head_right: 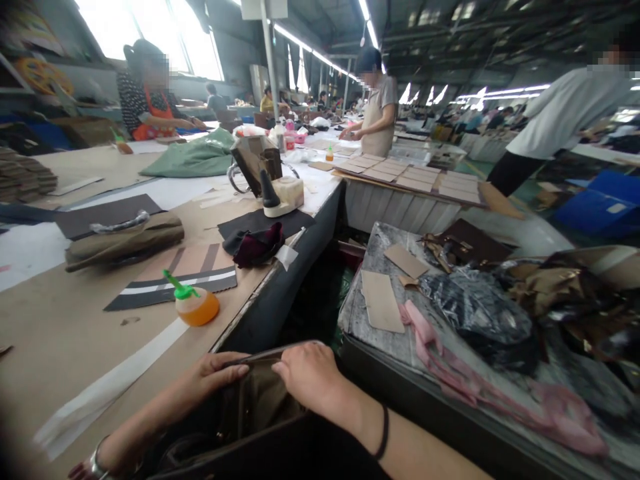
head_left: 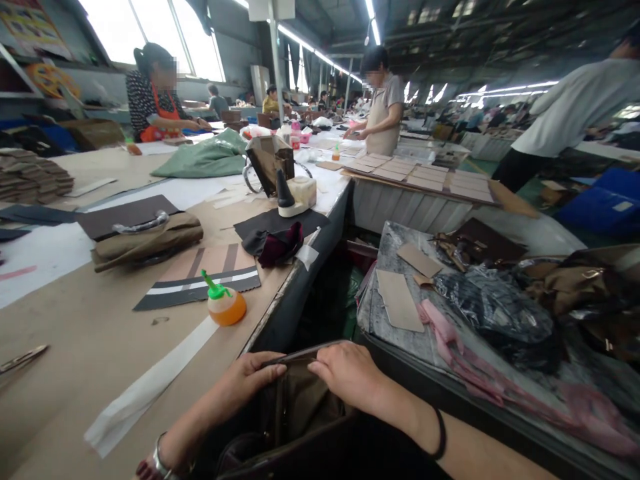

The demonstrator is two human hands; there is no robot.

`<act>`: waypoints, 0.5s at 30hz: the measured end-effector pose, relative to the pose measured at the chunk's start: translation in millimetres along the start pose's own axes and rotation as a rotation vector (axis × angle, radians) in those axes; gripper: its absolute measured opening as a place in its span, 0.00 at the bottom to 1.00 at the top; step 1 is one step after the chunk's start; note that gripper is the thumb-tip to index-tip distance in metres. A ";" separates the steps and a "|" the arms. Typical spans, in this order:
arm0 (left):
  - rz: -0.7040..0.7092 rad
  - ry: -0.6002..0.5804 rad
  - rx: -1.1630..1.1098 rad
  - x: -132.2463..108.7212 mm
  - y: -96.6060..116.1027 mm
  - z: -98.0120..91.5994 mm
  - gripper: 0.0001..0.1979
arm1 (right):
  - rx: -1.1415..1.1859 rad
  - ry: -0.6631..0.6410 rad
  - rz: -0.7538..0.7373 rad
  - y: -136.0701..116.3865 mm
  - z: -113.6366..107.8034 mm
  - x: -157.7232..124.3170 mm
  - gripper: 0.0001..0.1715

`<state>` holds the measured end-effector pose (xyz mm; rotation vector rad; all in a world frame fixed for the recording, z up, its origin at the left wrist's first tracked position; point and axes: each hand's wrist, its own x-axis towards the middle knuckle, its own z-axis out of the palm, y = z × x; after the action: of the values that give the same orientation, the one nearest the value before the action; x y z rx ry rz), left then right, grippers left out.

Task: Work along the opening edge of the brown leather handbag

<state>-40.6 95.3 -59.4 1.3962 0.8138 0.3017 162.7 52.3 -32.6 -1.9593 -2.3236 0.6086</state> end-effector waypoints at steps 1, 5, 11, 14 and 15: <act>-0.004 0.009 -0.009 0.4 -1.1 -0.1 0.21 | -0.003 0.006 0.006 -0.7 0.0 1.0 0.15; -0.021 0.018 -0.023 2.9 -5.8 -1.7 0.22 | -0.016 0.018 0.028 -2.0 1.0 4.6 0.17; -0.010 0.066 0.105 5.5 -4.7 -2.6 0.23 | -0.040 0.055 0.012 -1.5 4.7 8.7 0.17; -0.014 0.059 0.118 5.2 -1.2 -1.8 0.22 | -0.050 0.063 0.013 -1.4 5.4 9.4 0.17; -0.017 0.059 0.124 5.0 -0.2 -1.5 0.23 | -0.053 0.069 0.011 -1.4 5.5 9.6 0.17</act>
<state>-38.1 99.6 -61.1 1.5012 0.9051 0.2844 158.0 59.8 -39.3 -1.9831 -2.3129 0.4771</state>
